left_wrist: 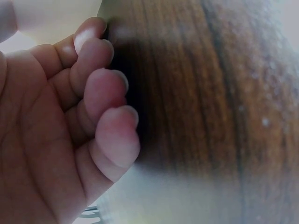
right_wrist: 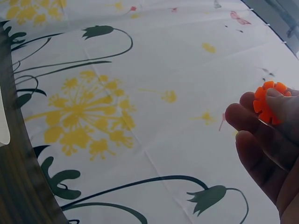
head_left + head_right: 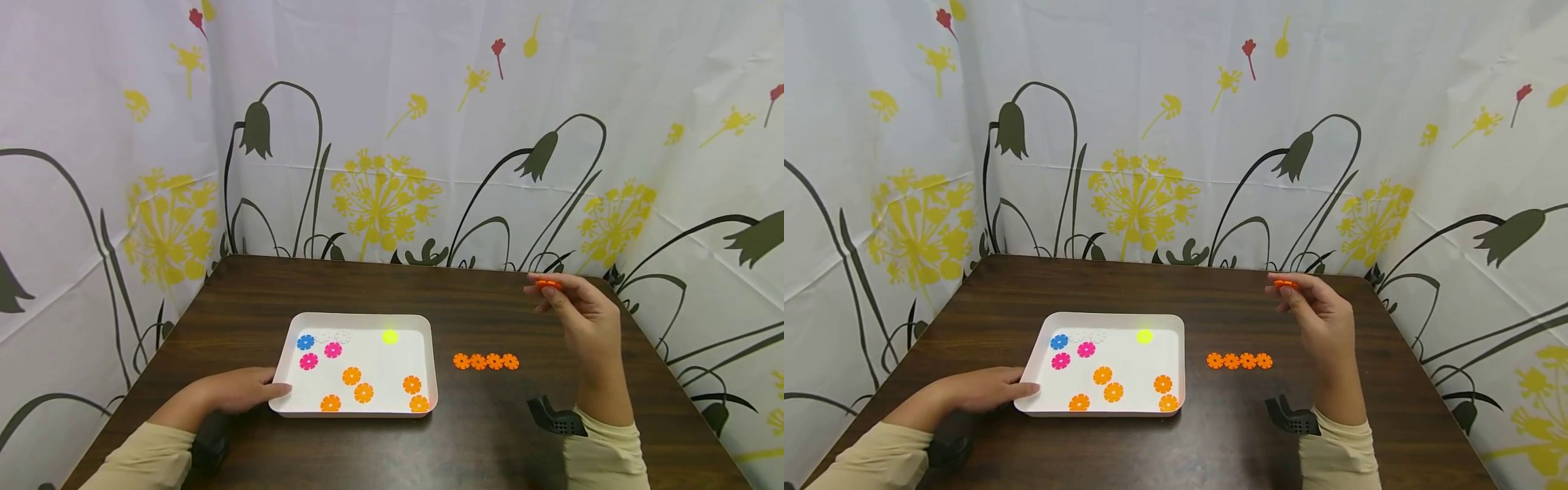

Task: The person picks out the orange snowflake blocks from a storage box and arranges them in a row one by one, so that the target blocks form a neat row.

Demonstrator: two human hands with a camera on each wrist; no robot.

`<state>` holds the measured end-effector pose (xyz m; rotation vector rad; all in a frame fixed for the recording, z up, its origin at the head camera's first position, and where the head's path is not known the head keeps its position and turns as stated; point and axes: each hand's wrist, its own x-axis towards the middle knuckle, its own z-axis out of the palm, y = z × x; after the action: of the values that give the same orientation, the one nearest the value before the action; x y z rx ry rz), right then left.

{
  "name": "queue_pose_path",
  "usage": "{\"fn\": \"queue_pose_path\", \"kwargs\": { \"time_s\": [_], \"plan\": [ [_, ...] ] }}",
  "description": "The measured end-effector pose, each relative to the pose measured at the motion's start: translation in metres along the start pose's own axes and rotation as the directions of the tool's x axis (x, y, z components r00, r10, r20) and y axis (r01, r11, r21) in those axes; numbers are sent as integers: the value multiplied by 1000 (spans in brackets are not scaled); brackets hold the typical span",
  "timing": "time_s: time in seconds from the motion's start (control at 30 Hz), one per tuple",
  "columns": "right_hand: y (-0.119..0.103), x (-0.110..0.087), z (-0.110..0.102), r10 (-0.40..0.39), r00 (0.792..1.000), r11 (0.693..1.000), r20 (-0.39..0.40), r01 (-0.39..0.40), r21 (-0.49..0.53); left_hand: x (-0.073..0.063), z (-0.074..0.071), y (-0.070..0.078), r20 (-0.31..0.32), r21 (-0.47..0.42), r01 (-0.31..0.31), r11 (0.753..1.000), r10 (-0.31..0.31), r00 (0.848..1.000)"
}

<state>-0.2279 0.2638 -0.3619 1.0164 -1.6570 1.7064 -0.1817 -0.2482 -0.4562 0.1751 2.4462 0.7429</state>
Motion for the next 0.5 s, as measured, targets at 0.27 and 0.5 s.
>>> {"fn": "queue_pose_path", "kwargs": {
  "time_s": [0.27, 0.5],
  "plan": [
    [-6, -3, -2, 12, 1000, 1000, 2, -12, 27, -1, 1, -5, 7, 3, 9, 1000, -9, 1000],
    [-19, -7, -33, 258, 966, 904, -25, -251, -346, 1, -1, -4, 8, -8, -20, 1000, 20, 1000]
  ]
}}
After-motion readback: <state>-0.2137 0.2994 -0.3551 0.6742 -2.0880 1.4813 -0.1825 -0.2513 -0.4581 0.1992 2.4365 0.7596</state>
